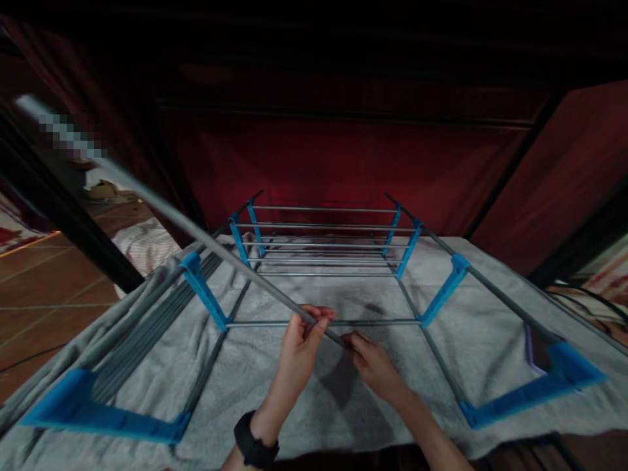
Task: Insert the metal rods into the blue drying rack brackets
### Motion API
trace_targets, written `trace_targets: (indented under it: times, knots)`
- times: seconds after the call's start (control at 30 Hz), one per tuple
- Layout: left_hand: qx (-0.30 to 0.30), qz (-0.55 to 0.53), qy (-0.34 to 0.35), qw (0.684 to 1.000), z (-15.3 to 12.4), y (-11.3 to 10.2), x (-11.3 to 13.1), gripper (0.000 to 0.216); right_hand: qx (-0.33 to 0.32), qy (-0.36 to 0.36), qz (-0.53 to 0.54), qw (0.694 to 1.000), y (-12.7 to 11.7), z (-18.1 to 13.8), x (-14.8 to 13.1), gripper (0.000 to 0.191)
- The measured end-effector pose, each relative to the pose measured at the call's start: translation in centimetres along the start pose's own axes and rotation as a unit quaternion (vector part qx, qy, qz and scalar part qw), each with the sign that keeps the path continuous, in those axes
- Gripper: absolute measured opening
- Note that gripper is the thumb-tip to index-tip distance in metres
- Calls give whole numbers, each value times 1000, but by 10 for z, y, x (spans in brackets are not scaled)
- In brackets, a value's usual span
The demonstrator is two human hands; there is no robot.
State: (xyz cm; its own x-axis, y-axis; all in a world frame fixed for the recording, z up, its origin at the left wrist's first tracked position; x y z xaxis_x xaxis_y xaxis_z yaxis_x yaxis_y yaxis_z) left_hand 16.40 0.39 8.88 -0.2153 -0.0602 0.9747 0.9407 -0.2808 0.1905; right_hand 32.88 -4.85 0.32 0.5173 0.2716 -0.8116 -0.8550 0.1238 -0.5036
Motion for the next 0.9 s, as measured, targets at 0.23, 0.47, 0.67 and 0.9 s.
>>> trace_targets:
  times: [0.23,0.47,0.67,0.9]
  knots:
    - [122,37,55,990,3,-38,27,40,104,8,-219,970,-49,-6,18,31]
    - [187,-87,7,978,9,-64,21,44,151,65,-359,919,-85,-16,25,31]
    - [161,-122,-21,979,5,-56,10,37,155,81,-422,890,-92,-19,28,30]
    - [195,-159,-97,963,5,-59,-13,33,221,24,-431,875,-82,-20,16,30]
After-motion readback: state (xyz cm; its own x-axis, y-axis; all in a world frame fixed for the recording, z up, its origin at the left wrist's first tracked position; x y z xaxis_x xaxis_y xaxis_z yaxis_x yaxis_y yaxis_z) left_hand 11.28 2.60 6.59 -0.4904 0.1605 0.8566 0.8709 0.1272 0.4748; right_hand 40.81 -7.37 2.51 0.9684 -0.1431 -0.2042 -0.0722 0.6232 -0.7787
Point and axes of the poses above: each hand's wrist, its own z-axis towards the middle knuckle, its own y-axis out of the palm, x = y × z, the point moved 5 cm from there along z, towards the middle knuckle, and after that the axes turned 6 degrees about -y, right-handed, at the moved point
